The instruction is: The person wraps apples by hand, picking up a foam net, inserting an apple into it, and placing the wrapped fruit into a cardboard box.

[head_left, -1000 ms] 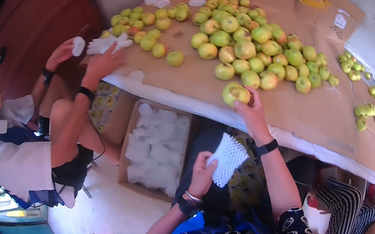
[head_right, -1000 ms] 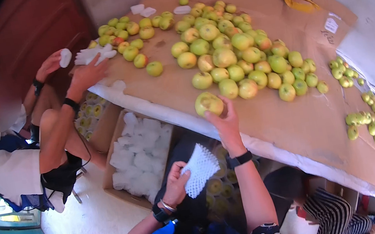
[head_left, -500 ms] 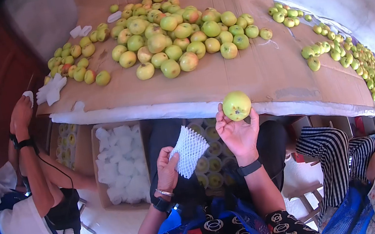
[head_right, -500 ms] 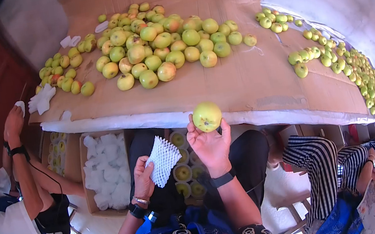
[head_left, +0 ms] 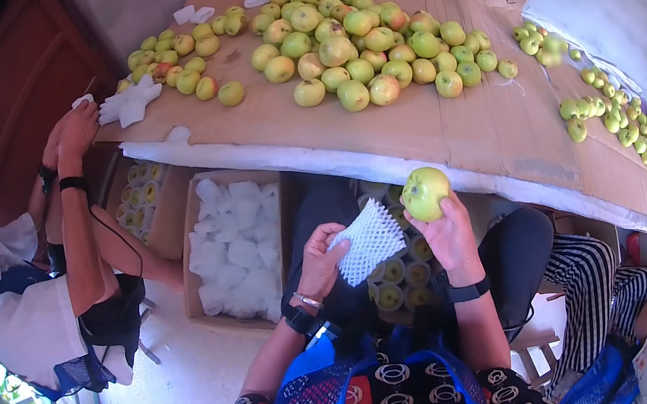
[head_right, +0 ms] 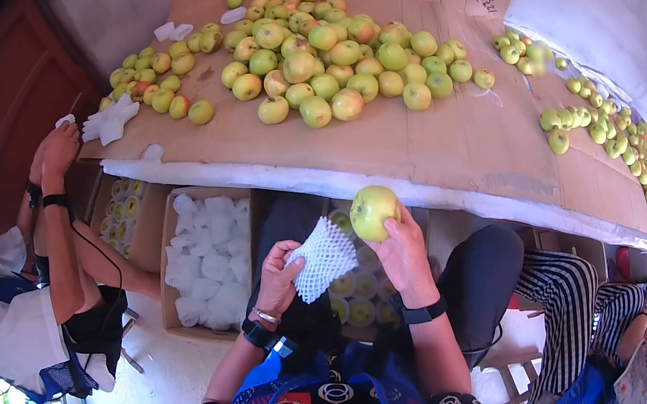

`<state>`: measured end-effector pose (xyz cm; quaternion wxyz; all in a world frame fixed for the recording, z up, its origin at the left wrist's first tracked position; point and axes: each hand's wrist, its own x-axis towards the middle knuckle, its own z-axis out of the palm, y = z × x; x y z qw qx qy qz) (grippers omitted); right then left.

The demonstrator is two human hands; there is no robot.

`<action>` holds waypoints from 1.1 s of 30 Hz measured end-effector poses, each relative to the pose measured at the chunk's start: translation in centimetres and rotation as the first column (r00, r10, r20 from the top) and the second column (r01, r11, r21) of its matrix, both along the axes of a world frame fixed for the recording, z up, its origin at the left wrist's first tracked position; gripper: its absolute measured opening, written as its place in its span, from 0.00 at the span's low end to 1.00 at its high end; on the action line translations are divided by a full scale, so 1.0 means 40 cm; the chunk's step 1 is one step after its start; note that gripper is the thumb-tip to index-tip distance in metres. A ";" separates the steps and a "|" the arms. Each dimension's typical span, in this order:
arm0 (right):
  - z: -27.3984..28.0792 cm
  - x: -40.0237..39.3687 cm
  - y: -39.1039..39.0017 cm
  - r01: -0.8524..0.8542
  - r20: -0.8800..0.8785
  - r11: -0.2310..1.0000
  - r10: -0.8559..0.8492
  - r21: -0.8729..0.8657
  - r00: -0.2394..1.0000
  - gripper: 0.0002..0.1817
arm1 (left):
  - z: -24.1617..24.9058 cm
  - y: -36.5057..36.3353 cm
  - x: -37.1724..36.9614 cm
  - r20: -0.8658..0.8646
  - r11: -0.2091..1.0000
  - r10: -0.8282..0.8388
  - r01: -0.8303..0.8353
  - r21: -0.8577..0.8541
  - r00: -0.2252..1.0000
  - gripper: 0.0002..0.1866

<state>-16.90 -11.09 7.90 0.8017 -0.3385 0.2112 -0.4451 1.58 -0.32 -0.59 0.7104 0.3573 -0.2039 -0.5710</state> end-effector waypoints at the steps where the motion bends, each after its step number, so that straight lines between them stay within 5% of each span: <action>1: -0.012 -0.007 0.006 0.021 -0.024 1.000 -0.020 0.021 1.000 0.30 | -0.003 0.003 0.002 0.003 1.000 0.004 -0.004 -0.001 1.000 0.12; 5: -0.058 -0.003 0.018 -0.037 0.025 0.994 0.034 0.103 0.999 0.30 | -0.005 0.006 0.002 0.023 0.998 0.005 -0.006 0.057 1.000 0.13; 8: -0.143 0.008 0.038 -0.232 0.229 0.929 0.169 0.287 0.959 0.25 | -0.018 0.013 0.002 0.333 0.985 0.055 -0.107 0.138 0.941 0.15; 10: -0.183 0.009 0.060 -0.323 0.337 0.878 0.203 0.353 0.919 0.27 | -0.035 0.023 0.017 0.355 0.987 0.023 -0.078 0.141 0.934 0.15; 14: -0.186 0.012 0.085 -0.370 0.278 0.864 0.283 0.342 0.918 0.26 | -0.042 0.033 0.044 0.224 0.996 -0.071 0.055 0.074 0.972 0.14; 18: -0.191 0.012 0.087 -0.139 0.081 0.954 0.122 0.266 0.989 0.24 | 0.049 -0.002 -0.026 0.327 0.989 0.107 -0.134 0.063 0.939 0.14; 21: -0.168 0.011 0.074 0.038 -0.054 0.999 -0.037 0.012 0.998 0.26 | 0.053 -0.014 -0.025 0.697 0.967 0.188 -0.256 -0.007 0.692 0.15; 22: -0.159 0.015 0.078 0.079 -0.053 0.996 -0.081 -0.045 0.995 0.27 | 0.091 -0.020 -0.046 0.698 0.967 0.188 -0.254 -0.008 0.691 0.15; 24: -0.153 0.022 0.086 0.119 -0.037 0.988 -0.123 -0.098 0.992 0.28 | 0.161 -0.021 -0.087 0.519 0.958 -0.150 -0.007 0.288 0.841 0.14; 25: -0.153 0.024 0.088 0.114 -0.063 0.987 -0.121 -0.113 0.991 0.30 | 0.144 -0.027 -0.098 0.468 0.954 -0.182 0.040 0.298 0.865 0.14; 30: -0.141 0.013 0.086 0.125 -0.184 0.979 -0.153 -0.160 0.971 0.31 | 0.082 -0.038 -0.118 0.389 0.978 -0.132 0.055 0.203 0.912 0.13; 33: -0.122 0.006 0.094 0.081 -0.085 0.996 -0.084 -0.037 0.993 0.31 | 0.077 -0.039 -0.123 0.304 0.969 -0.132 0.058 0.241 0.943 0.13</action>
